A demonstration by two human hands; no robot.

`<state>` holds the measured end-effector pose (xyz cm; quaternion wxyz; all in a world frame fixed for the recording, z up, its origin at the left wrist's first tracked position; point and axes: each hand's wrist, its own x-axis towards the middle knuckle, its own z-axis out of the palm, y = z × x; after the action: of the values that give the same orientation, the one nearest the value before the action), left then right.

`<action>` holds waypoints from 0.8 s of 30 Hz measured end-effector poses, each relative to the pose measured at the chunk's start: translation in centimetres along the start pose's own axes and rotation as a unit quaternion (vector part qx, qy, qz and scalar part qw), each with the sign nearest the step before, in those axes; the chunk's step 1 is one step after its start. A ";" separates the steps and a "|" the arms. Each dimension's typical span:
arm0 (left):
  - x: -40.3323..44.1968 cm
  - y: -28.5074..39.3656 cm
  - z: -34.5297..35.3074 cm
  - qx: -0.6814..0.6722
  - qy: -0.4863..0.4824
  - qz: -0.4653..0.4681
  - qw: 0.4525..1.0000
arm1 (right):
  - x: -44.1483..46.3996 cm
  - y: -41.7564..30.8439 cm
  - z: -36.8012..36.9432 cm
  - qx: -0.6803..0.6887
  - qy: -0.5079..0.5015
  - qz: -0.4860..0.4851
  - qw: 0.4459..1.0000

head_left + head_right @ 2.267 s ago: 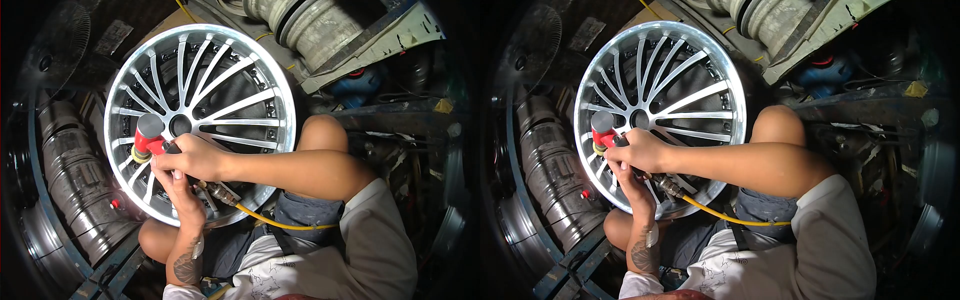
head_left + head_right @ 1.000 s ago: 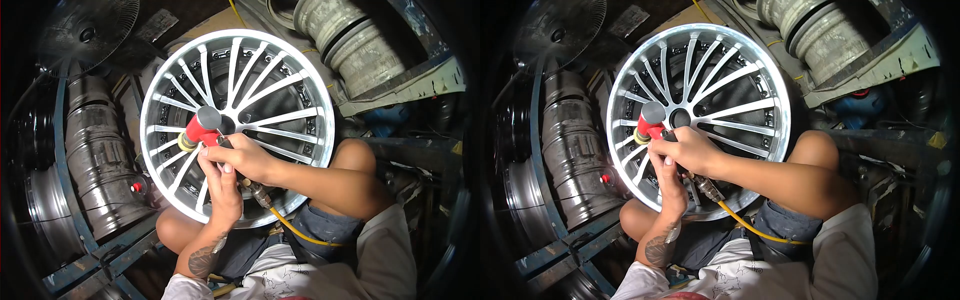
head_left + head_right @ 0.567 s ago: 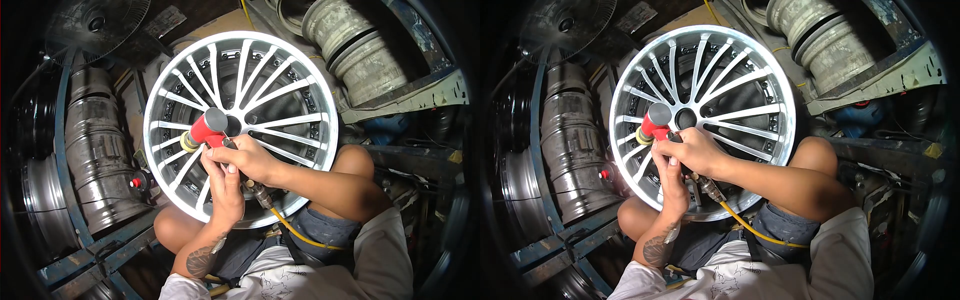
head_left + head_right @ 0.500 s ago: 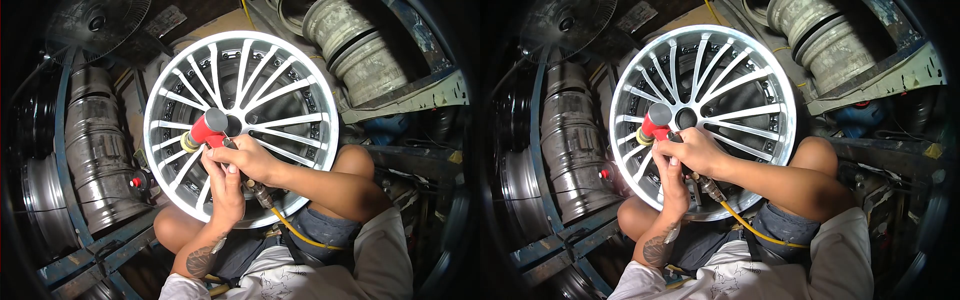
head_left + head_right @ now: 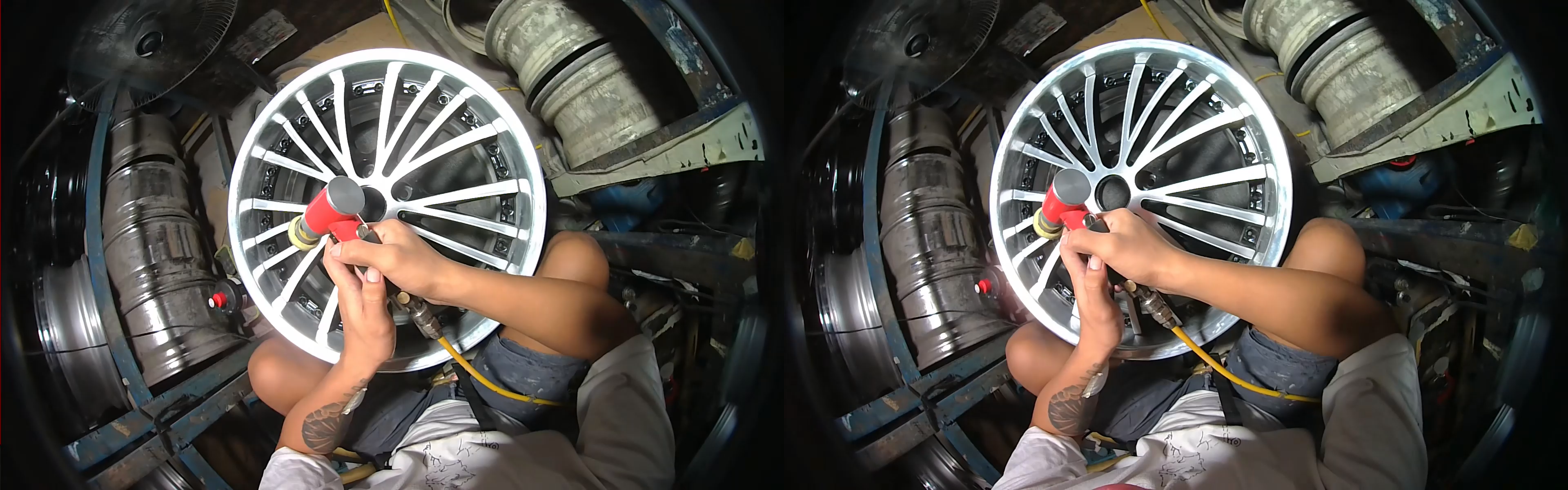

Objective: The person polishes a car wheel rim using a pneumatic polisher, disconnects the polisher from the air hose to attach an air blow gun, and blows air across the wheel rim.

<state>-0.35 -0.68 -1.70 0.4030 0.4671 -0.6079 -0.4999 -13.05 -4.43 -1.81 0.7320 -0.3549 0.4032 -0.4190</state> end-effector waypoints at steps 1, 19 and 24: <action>0.0 -0.1 0.0 0.003 0.004 -0.001 1.000 | 0.0 0.0 0.0 0.001 -0.001 0.006 1.000; 0.2 1.1 -0.1 -0.015 0.039 -0.030 0.999 | -1.0 -1.4 0.5 0.057 -0.019 -0.137 0.989; 1.1 1.5 -0.1 -0.073 0.078 0.004 0.994 | -2.9 -2.8 0.1 0.137 -0.061 -0.170 0.974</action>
<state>-0.73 -1.72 -0.22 0.4845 0.4716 -0.5381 -0.5032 -14.77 -2.93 1.45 0.7152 -0.3390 0.2306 -0.5661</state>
